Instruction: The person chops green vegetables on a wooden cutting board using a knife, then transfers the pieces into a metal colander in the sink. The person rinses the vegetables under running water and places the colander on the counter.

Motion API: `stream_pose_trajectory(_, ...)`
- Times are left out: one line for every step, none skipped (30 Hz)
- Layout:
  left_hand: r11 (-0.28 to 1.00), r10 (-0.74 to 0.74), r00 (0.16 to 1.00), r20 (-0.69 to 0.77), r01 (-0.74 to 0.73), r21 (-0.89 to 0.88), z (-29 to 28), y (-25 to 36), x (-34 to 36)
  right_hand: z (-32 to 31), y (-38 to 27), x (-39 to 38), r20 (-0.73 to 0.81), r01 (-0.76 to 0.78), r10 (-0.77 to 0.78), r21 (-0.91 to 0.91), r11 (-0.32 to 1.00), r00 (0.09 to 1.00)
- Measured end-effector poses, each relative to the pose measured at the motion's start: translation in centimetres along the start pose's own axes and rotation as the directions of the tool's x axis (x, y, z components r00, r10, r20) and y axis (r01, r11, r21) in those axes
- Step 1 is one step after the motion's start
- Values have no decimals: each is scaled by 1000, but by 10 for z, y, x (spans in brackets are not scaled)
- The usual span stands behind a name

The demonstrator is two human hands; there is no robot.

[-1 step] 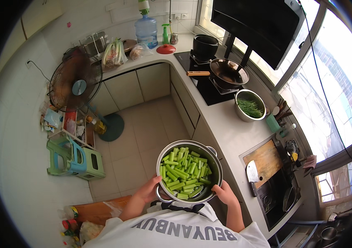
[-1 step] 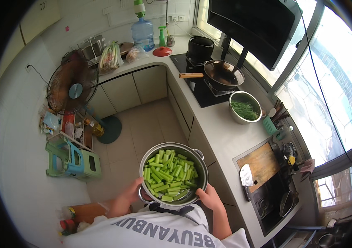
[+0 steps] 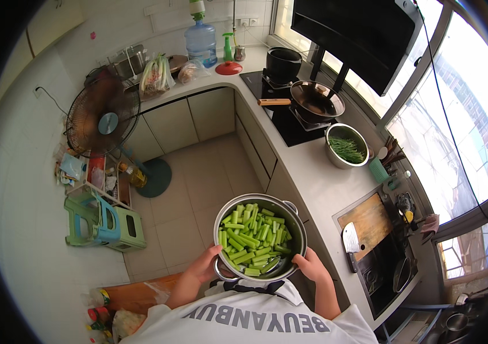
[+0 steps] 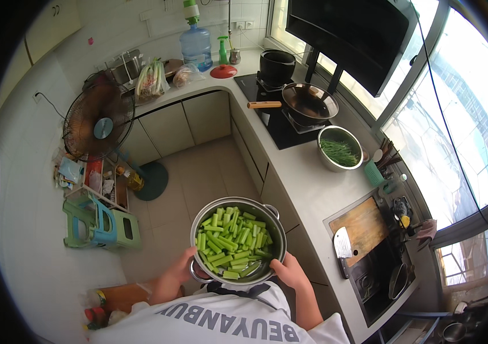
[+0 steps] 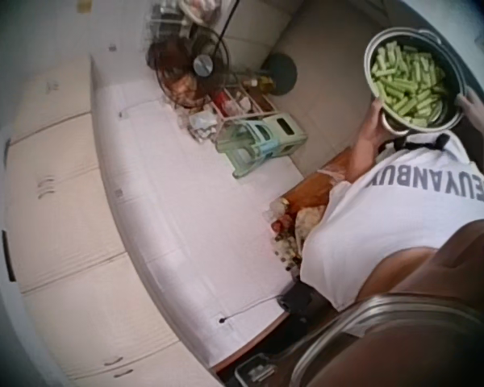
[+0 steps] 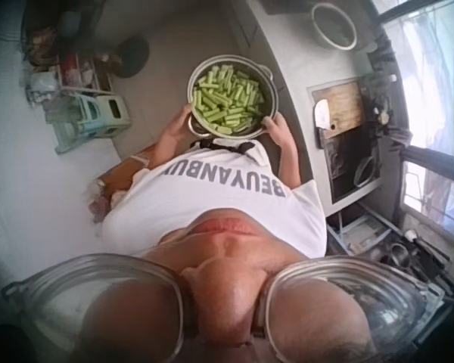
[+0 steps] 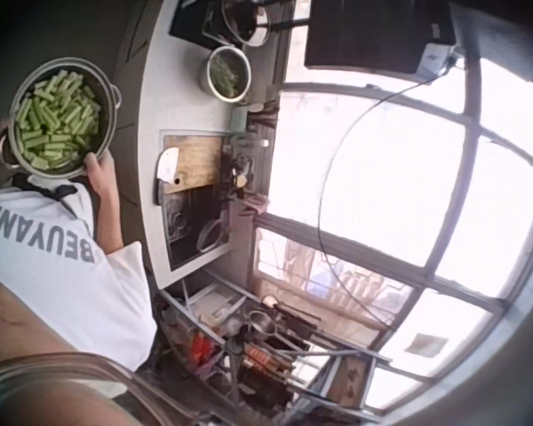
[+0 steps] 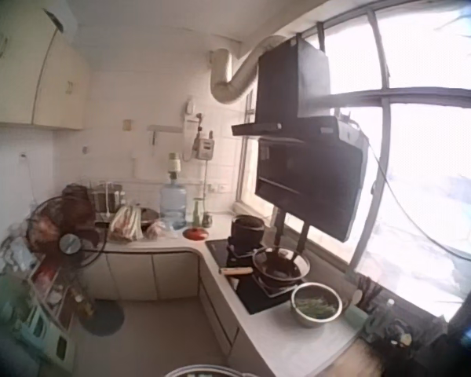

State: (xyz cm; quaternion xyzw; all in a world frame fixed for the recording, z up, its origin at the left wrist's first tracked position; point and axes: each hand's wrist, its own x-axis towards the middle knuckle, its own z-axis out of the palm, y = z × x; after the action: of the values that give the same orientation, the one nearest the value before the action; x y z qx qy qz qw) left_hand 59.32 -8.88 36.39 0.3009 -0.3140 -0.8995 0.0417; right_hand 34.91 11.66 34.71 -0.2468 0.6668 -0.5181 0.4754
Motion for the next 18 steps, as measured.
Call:
stream_pose_trajectory(1000,-2,999,-47,1,-20,-11,2,0,2,-2,14,47,49,-47,-42,998,998)
stream_pose_trajectory(1000,10,998,-60,-12,-29,-19,6,3,4,-8,27,53,60,-55,-99,993,997)
stream_pose_trajectory(999,29,997,-73,-32,-37,-25,13,7,6,-21,40,60,44,-35,-158,987,998)
stream_pose_trajectory(998,47,995,-85,-51,-45,-31,18,13,6,-35,52,64,27,-14,-216,976,998)
stream_pose_trajectory(995,75,992,-102,-81,-60,-32,26,17,6,-46,62,72,14,6,-265,964,997)
stream_pose_trajectory(991,102,988,-117,-111,-75,-33,33,21,4,-44,79,66,186,-174,-310,932,982)
stream_pose_trajectory(986,130,983,-133,-142,-89,-31,43,27,1,-55,92,79,198,-182,-338,920,980)
stream_pose_trajectory(975,135,954,-267,-176,-136,-18,52,33,0,-68,107,90,211,-191,-365,907,977)
stream_pose_trajectory(964,174,964,-201,-209,-166,-36,55,42,0,-85,122,109,230,-203,-385,894,973)
stream_pose_trajectory(951,214,967,-135,-238,-198,-68,51,55,0,-105,137,127,145,-99,-426,893,987)
stream_pose_trajectory(936,249,967,-59,-256,-241,-66,66,68,-3,-117,156,133,170,-121,-457,873,984)
stream_pose_trajectory(938,239,939,-246,-289,-191,-53,78,80,-5,-127,176,141,194,-142,-488,851,980)
stream_pose_trajectory(931,276,940,-199,-313,-186,-57,90,92,-8,-139,196,149,218,-163,-518,827,975)
stream_pose_trajectory(922,321,935,-155,-345,-175,-56,111,101,-9,-163,216,171,226,-158,-528,818,973)
stream_pose_trajectory(911,363,925,-109,-377,-165,-54,133,113,-7,-175,238,110,351,-351,-551,757,930)
stream_pose_trajectory(895,369,915,-164,-397,-203,-48,153,124,-5,-185,260,50,458,-532,-581,673,845)
stream_pose_trajectory(894,354,905,-235,-401,-199,-26,180,136,-3,-196,281,-4,534,-685,-624,571,728)
stream_pose_trajectory(892,337,887,-316,-408,-194,-4,206,144,-3,-223,298,0,580,-783,-672,461,623)
